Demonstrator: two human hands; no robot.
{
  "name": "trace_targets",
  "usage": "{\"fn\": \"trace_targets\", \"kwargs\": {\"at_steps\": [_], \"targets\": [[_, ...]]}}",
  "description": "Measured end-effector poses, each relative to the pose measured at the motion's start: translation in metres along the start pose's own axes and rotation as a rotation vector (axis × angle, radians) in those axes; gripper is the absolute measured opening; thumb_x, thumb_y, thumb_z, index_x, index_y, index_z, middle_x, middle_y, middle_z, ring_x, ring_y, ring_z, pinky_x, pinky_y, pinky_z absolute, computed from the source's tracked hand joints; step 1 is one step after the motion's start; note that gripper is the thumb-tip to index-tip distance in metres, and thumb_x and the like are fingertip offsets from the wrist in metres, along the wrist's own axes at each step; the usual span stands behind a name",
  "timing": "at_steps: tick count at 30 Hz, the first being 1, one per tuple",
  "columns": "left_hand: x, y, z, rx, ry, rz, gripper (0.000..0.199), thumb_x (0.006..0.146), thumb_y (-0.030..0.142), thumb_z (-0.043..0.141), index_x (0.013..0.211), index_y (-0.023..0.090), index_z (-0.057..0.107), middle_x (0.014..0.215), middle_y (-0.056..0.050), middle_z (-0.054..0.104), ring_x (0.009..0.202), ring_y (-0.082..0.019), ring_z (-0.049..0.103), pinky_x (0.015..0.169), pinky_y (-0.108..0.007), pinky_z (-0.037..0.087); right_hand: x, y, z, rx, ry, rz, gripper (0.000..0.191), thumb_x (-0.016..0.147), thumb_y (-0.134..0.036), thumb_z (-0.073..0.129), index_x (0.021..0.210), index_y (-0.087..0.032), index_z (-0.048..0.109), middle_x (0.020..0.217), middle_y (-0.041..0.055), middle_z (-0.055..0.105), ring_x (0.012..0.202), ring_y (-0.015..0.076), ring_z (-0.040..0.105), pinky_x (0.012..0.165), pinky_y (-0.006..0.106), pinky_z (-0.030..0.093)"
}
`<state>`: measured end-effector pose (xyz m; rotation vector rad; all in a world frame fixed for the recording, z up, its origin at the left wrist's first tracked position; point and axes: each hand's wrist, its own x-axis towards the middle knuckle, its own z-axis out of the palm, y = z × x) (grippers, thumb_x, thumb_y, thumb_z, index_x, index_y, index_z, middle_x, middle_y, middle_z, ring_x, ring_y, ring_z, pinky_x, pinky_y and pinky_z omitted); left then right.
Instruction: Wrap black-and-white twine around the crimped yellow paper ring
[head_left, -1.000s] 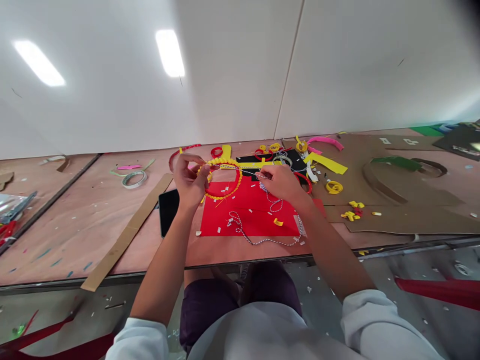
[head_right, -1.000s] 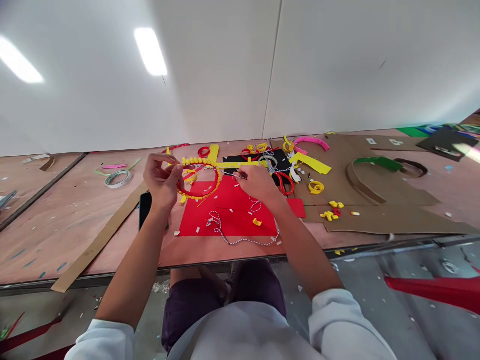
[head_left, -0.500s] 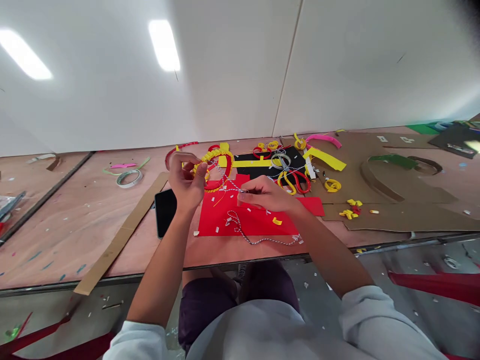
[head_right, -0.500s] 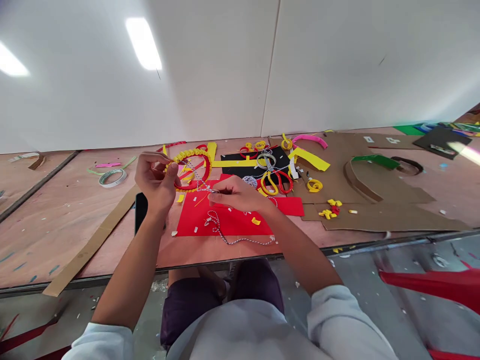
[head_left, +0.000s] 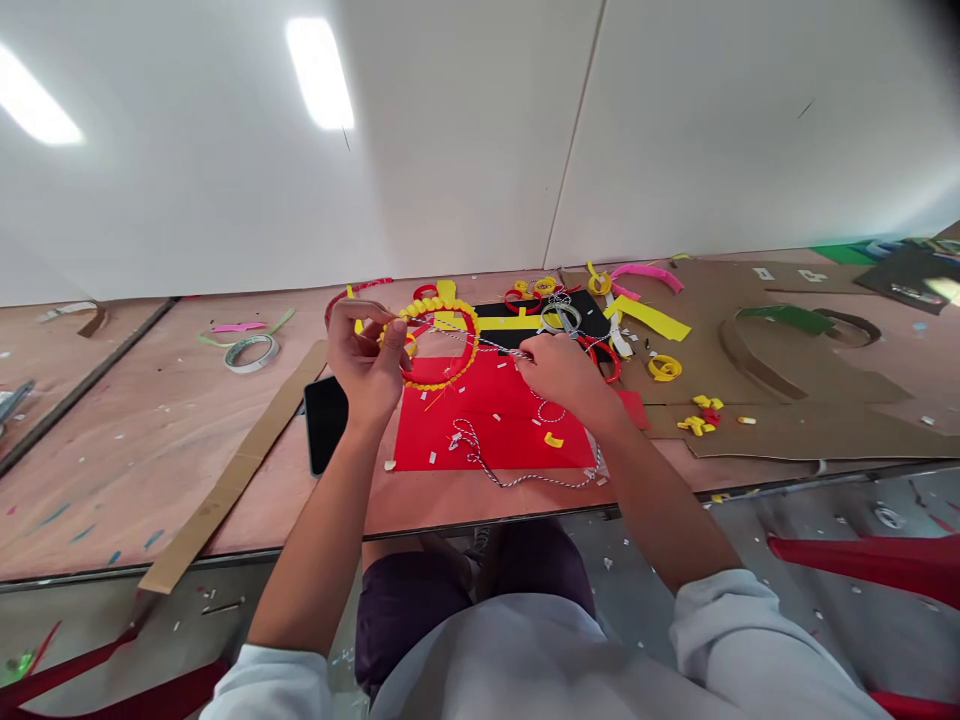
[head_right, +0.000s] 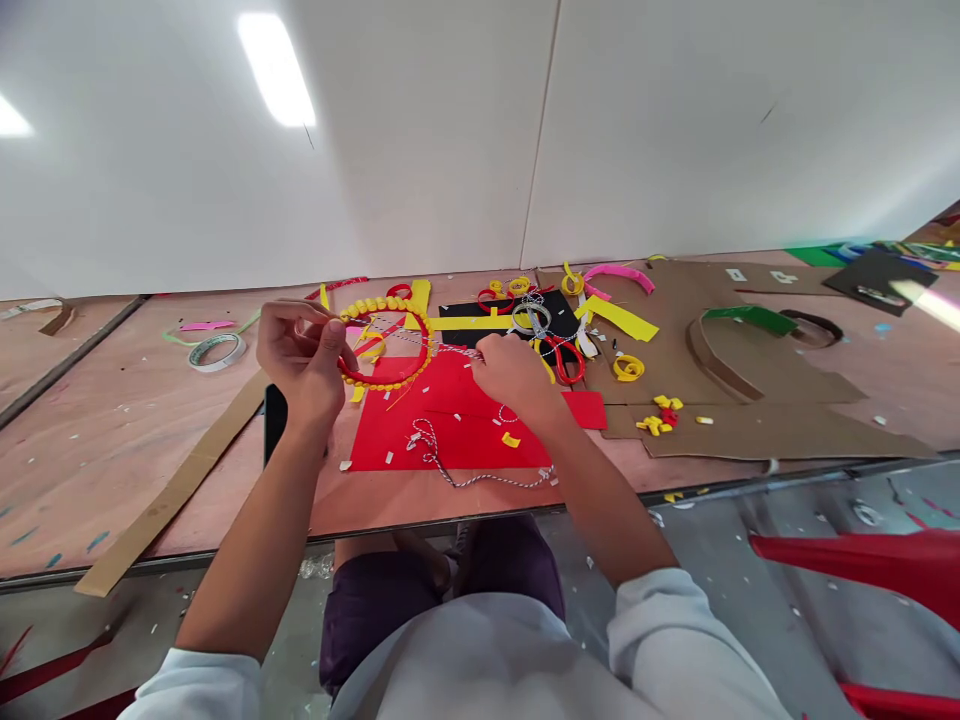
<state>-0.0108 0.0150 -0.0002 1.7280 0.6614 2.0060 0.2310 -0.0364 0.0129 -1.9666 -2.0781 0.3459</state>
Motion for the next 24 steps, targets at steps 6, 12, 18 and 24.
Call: {"fn": "trace_targets", "kwargs": {"at_steps": [6,12,18,24], "targets": [[0.0,0.004,0.0,0.13,0.009,0.063,0.025,0.088,0.037,0.082,0.088,0.023,0.061,0.089,-0.002,0.058,0.072,-0.011,0.055,0.058,-0.025,0.052,-0.019,-0.02,-0.006,0.615,-0.37,-0.561,0.056,0.104,-0.05,0.051,0.06,-0.017,0.06,0.057,0.0012,0.063,0.053,0.0091,0.051,0.06,0.025,0.036],[-0.001,0.007,0.002,0.203,-0.048,0.114,0.023,0.09,0.039,0.078,0.087,0.024,0.062,0.087,-0.003,0.059,0.08,-0.015,0.055,0.063,-0.029,0.047,-0.023,-0.028,0.002,0.877,-0.493,-0.599,0.057,0.101,-0.058,0.057,0.061,-0.017,0.06,0.057,0.0003,0.061,0.053,0.0089,0.051,0.053,0.023,0.035],[-0.003,0.008,0.003,0.197,-0.091,0.126,0.019,0.092,0.035,0.077,0.09,0.023,0.062,0.09,-0.003,0.058,0.08,-0.014,0.056,0.061,-0.026,0.045,-0.023,-0.028,0.0,1.06,-0.691,-0.62,0.053,0.099,-0.057,0.061,0.066,-0.016,0.063,0.057,0.0,0.06,0.055,0.0097,0.056,0.055,0.023,0.041],[-0.005,0.011,0.005,0.203,-0.099,0.11,0.018,0.093,0.033,0.076,0.089,0.022,0.061,0.089,-0.002,0.057,0.079,-0.013,0.056,0.062,-0.026,0.047,-0.023,-0.022,0.008,1.161,-0.951,-0.597,0.05,0.096,-0.056,0.065,0.069,-0.013,0.065,0.055,-0.0005,0.058,0.044,0.0061,0.04,0.043,0.022,0.026]]}}
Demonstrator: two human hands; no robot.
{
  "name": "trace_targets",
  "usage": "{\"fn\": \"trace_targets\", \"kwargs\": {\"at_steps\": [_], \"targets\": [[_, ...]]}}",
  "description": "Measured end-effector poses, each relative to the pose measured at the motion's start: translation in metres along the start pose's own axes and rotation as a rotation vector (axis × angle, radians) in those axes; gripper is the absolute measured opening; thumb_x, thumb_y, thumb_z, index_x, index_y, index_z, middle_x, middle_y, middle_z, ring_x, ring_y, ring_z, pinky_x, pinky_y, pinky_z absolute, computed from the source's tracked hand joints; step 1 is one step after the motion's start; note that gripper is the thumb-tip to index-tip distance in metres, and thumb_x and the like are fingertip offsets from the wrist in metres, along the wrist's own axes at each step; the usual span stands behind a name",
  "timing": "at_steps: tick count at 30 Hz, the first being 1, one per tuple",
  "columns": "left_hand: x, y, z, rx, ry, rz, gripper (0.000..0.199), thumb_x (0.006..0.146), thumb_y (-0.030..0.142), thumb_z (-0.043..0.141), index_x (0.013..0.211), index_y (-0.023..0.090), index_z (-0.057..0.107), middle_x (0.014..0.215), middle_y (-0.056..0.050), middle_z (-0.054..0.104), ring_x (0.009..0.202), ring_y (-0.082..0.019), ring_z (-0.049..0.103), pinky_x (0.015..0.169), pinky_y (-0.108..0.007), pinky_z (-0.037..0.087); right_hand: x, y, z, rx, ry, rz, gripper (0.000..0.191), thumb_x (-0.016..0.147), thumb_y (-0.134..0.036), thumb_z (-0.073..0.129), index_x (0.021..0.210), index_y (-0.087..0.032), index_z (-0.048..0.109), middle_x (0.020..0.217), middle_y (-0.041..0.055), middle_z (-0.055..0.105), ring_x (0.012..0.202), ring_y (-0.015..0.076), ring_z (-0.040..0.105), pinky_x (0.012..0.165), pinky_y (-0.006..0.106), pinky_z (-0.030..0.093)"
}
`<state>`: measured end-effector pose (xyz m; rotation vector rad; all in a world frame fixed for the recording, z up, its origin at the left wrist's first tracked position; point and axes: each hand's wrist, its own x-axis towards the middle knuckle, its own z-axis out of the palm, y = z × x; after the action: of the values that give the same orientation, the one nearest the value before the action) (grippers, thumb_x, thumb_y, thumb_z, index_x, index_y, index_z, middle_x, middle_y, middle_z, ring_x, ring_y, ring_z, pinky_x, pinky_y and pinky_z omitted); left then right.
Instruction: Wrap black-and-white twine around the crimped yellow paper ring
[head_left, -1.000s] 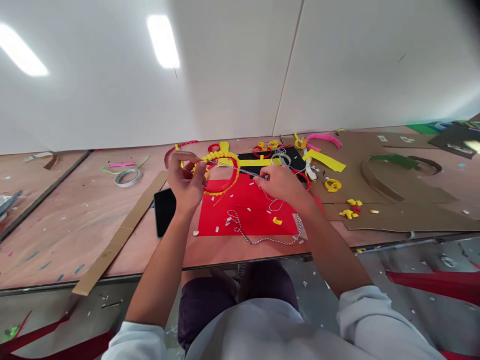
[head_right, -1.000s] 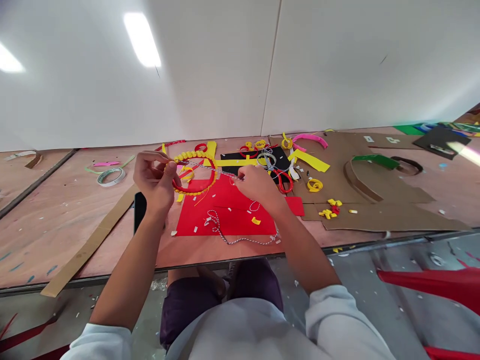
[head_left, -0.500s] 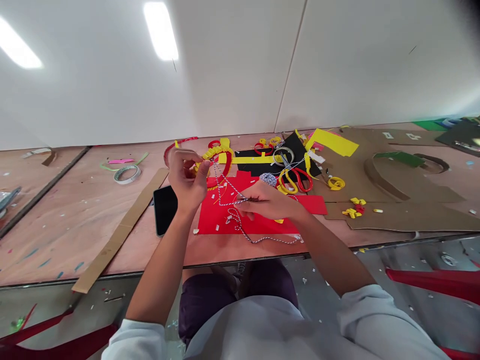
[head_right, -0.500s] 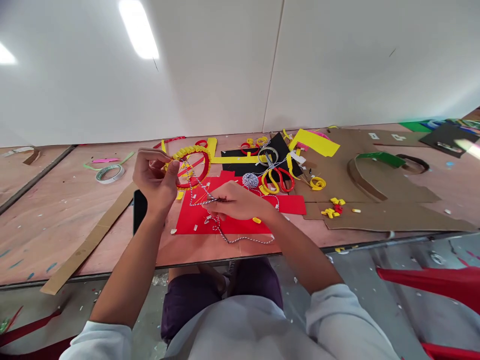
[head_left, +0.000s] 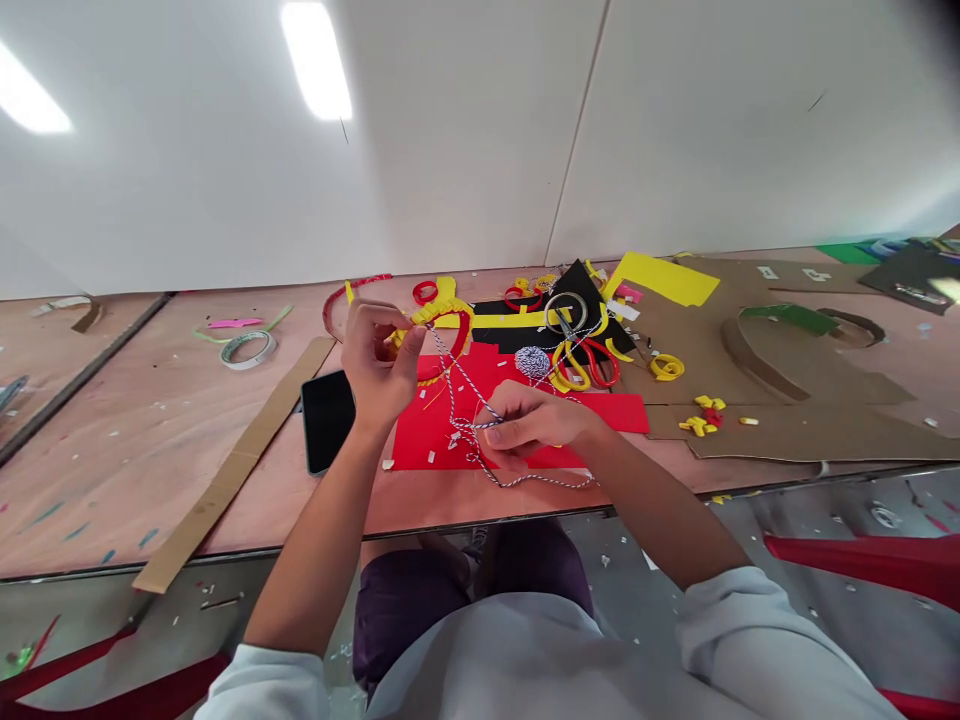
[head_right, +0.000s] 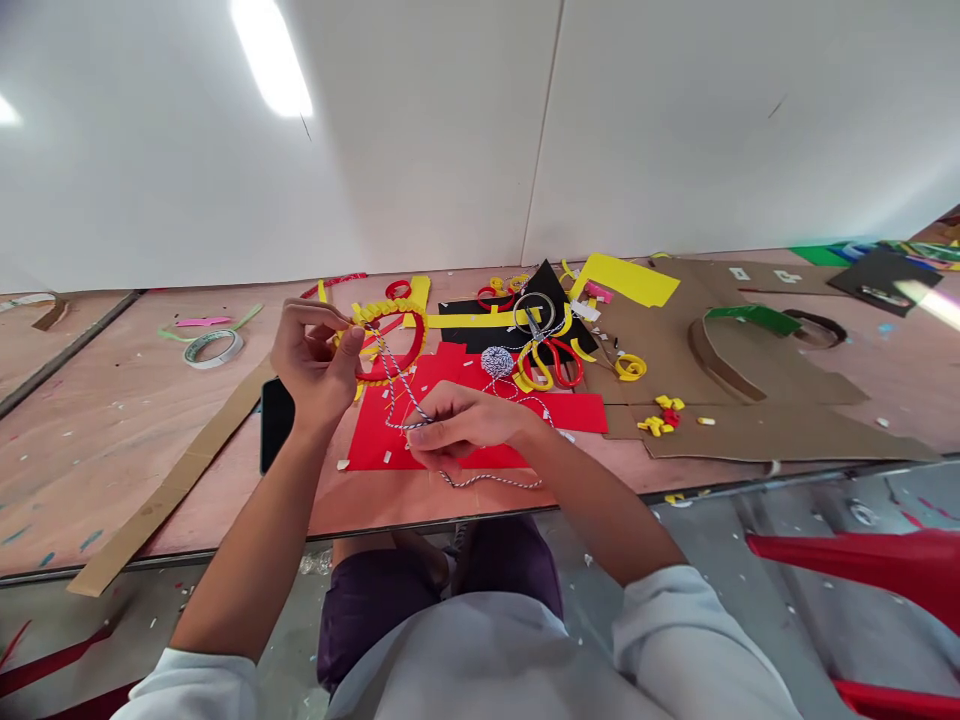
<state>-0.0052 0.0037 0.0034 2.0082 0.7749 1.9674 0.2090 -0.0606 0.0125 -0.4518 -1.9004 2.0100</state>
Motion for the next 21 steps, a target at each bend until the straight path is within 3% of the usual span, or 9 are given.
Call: {"fn": "trace_targets", "kwargs": {"at_steps": [7,14,16,19,21], "targets": [[0.0,0.001,0.0,-0.008,-0.02,-0.014,0.018,0.092,0.032,0.076,0.088,0.022,0.062,0.089,-0.002,0.057,0.079,-0.013,0.055,0.063,-0.026,0.047,0.007,0.011,0.005,0.177,-0.099,0.016,0.053,0.091,-0.058,0.069,0.065,-0.013,0.062,0.054,0.0007,0.059,0.037,0.0041,0.031,0.038,0.023,0.019],[0.0,0.001,0.0,-0.018,-0.019,-0.033,0.02,0.091,0.035,0.077,0.088,0.022,0.062,0.089,-0.003,0.058,0.078,-0.014,0.055,0.058,-0.025,0.046,0.011,0.025,-0.004,0.225,-0.449,0.129,0.061,0.092,-0.072,0.061,0.076,-0.013,0.065,0.055,0.0027,0.064,0.034,0.0048,0.027,0.035,0.025,0.018],[0.0,0.0,0.0,-0.03,-0.026,-0.042,0.019,0.092,0.034,0.076,0.088,0.022,0.062,0.09,-0.003,0.057,0.077,-0.013,0.055,0.055,-0.023,0.045,0.014,0.024,-0.003,0.136,-0.354,0.162,0.062,0.094,-0.073,0.057,0.083,-0.013,0.067,0.056,0.0018,0.065,0.037,0.0052,0.028,0.038,0.026,0.019],[0.0,-0.001,0.0,-0.046,-0.024,-0.048,0.019,0.092,0.033,0.077,0.088,0.022,0.062,0.089,-0.003,0.057,0.076,-0.013,0.055,0.053,-0.022,0.045,0.019,0.02,-0.001,-0.148,0.021,0.175,0.052,0.099,-0.065,0.056,0.086,-0.015,0.064,0.058,-0.0007,0.064,0.047,0.0079,0.045,0.05,0.023,0.034],[-0.001,-0.002,0.001,-0.064,-0.02,-0.062,0.021,0.091,0.035,0.078,0.088,0.022,0.062,0.089,-0.003,0.056,0.074,-0.012,0.055,0.052,-0.022,0.046,0.019,0.015,-0.002,-0.358,0.198,0.207,0.044,0.1,-0.059,0.057,0.089,-0.017,0.064,0.059,-0.002,0.064,0.058,0.0115,0.058,0.062,0.024,0.043]]}}
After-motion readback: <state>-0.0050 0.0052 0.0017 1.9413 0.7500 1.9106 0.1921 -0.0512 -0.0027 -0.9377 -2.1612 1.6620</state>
